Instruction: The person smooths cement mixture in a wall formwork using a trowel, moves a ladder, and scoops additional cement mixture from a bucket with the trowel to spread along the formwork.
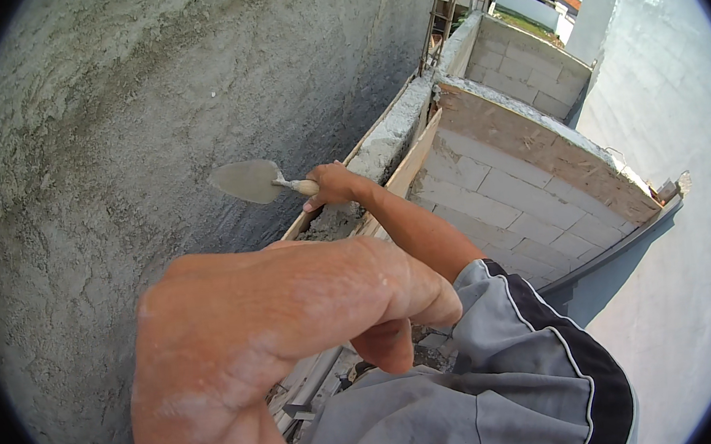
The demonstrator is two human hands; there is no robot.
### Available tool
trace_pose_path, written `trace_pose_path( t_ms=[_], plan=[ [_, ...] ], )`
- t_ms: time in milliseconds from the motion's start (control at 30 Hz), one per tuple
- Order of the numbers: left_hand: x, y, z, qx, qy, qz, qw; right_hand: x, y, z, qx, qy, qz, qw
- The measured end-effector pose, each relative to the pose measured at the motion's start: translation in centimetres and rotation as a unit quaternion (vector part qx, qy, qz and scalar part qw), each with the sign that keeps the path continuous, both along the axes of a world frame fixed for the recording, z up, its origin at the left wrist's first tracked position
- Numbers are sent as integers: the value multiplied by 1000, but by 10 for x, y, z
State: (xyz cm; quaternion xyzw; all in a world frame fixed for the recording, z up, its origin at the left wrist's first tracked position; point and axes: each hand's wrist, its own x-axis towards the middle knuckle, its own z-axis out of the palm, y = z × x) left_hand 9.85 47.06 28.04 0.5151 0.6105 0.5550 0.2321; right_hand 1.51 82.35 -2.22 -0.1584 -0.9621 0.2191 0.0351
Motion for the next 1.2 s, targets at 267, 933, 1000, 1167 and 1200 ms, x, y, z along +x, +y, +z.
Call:
trace_pose_path(
  t_ms=[267, 933, 1000, 1167, 1200],
  plan=[
    [-26, -2, -23, 93, 47, -72, 992, -2, -6, 15, -7, -23, -17, 1000],
    [-31, -241, -337, -421, -112, 131, 890, -5, -5, 10, -44, -51, -30, 997],
    [-33, -241, -347, -431, -129, 138, 883, -4, -4, 6, -38, -44, -33, 998],
    [-44, -235, -369, -437, -160, 152, 872, -3, -5, 9, -26, -45, -31, 998],
    [-45, -234, -373, -438, -166, 154, 870, -3, -5, 11, -27, -46, -33, 998]
  ],
)
